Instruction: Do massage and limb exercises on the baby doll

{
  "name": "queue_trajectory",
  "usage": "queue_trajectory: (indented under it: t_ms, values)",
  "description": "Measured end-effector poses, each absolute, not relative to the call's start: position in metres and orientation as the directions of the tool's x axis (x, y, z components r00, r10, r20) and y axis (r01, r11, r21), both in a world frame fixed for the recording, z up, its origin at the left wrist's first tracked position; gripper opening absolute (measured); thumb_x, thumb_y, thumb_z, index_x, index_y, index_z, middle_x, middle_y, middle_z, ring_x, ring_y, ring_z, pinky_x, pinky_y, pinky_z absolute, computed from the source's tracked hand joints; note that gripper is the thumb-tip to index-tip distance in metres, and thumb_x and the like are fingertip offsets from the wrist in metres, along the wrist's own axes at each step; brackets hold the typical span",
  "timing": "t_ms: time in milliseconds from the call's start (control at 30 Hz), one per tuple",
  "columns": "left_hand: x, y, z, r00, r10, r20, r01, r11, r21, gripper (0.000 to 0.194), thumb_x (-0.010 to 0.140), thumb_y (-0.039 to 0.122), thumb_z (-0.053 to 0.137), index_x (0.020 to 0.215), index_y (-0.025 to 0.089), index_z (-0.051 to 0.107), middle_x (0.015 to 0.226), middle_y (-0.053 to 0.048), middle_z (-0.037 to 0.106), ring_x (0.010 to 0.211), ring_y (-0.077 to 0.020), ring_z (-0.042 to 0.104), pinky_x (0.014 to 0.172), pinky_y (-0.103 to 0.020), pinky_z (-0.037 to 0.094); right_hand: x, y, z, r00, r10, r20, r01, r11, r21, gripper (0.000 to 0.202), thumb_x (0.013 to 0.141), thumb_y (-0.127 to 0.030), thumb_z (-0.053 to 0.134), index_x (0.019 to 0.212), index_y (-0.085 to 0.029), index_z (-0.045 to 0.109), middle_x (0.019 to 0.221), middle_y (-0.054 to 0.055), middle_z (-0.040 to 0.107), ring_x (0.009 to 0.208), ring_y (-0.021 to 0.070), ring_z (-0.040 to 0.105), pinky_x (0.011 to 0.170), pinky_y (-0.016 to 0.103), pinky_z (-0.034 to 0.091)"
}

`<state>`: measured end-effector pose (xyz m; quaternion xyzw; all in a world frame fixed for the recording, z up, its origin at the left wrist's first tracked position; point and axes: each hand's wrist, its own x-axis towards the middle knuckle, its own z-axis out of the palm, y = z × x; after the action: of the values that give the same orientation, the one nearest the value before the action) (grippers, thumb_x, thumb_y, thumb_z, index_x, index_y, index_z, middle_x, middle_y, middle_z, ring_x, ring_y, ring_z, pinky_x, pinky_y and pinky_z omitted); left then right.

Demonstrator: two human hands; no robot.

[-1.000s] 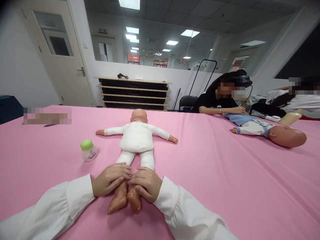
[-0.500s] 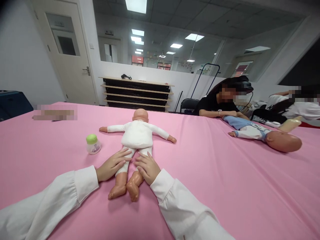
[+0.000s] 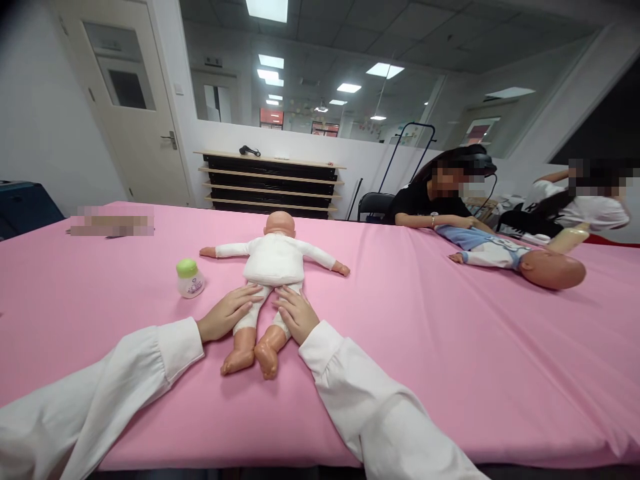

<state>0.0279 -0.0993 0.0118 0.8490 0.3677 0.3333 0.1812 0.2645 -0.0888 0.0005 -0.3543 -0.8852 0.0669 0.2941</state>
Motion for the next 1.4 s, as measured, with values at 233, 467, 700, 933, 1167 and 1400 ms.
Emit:
queue_trajectory:
  t_ms: [233, 467, 700, 933, 1167, 1400]
  values:
    - [0.026, -0.106, 0.016, 0.641, 0.61, 0.466, 0.367, -0.777, 0.512, 0.04, 0.093, 0.037, 0.031, 0.104, 0.022, 0.067, 0.114, -0.004, 0.064, 0.119, -0.0189, 0.05, 0.109, -0.043, 0.028, 0.253, -0.108, 0.014, -0.745, 0.476, 0.468, 0.384, 0.879, -0.282, 0.048, 0.095, -0.037, 0.02, 0.105, -0.019, 0.064, 0.107, 0.007, 0.066, 0.113, 0.0207, 0.054, 0.105, 0.05, 0.028]
    - [0.022, -0.12, 0.023, 0.462, 0.602, 0.651, 0.262, -0.794, 0.549, 0.043, 0.092, 0.04, 0.03, 0.085, 0.017, 0.065, 0.082, -0.006, 0.068, 0.078, -0.0162, 0.061, 0.078, -0.032, 0.046, 0.25, -0.118, 0.021, -0.432, 0.578, 0.693, 0.264, 0.815, -0.516, 0.049, 0.096, -0.037, 0.02, 0.087, -0.019, 0.065, 0.082, 0.006, 0.069, 0.081, 0.0152, 0.064, 0.078, 0.031, 0.05]
    - [0.053, -0.044, 0.041, 0.364, 0.659, 0.658, 0.388, -0.749, 0.537, 0.039, 0.091, 0.037, 0.037, 0.119, 0.019, 0.056, 0.127, -0.007, 0.055, 0.122, -0.0182, 0.045, 0.106, -0.039, 0.032, 0.236, -0.037, 0.057, -0.344, 0.736, 0.584, 0.509, 0.668, -0.543, 0.041, 0.093, -0.035, 0.028, 0.115, -0.019, 0.059, 0.128, 0.008, 0.054, 0.124, 0.0194, 0.044, 0.109, 0.044, 0.027]
    - [0.074, -0.001, 0.016, 0.353, 0.825, 0.441, 0.574, -0.563, 0.595, 0.044, 0.093, 0.036, 0.031, 0.131, 0.022, 0.046, 0.139, -0.004, 0.043, 0.137, -0.0229, 0.022, 0.11, -0.052, 0.015, 0.207, -0.003, 0.042, -0.28, 0.901, 0.332, 0.837, 0.398, -0.374, 0.051, 0.088, -0.017, 0.03, 0.138, -0.009, 0.035, 0.141, 0.012, 0.038, 0.134, 0.021, 0.029, 0.111, 0.047, 0.02]
    - [0.064, -0.004, 0.012, 0.107, 0.929, 0.354, 0.572, -0.349, 0.743, 0.04, 0.091, 0.034, 0.036, 0.127, 0.025, 0.052, 0.145, -0.004, 0.032, 0.139, -0.0285, 0.014, 0.107, -0.059, 0.015, 0.212, -0.007, 0.027, -0.112, 0.9, 0.422, 0.865, 0.297, -0.404, 0.042, 0.09, -0.027, 0.034, 0.129, -0.017, 0.049, 0.142, 0.01, 0.036, 0.134, 0.0246, 0.03, 0.108, 0.052, 0.022]
    - [0.06, 0.007, -0.002, 0.096, 0.897, 0.432, 0.481, -0.422, 0.768, 0.043, 0.09, 0.031, 0.036, 0.128, 0.017, 0.051, 0.145, -0.008, 0.033, 0.136, -0.0202, 0.025, 0.114, -0.042, 0.016, 0.227, 0.009, 0.005, 0.111, 0.898, 0.426, 0.728, 0.218, -0.65, 0.047, 0.09, -0.035, 0.031, 0.128, -0.012, 0.048, 0.14, 0.015, 0.037, 0.134, 0.0256, 0.028, 0.108, 0.049, 0.025]
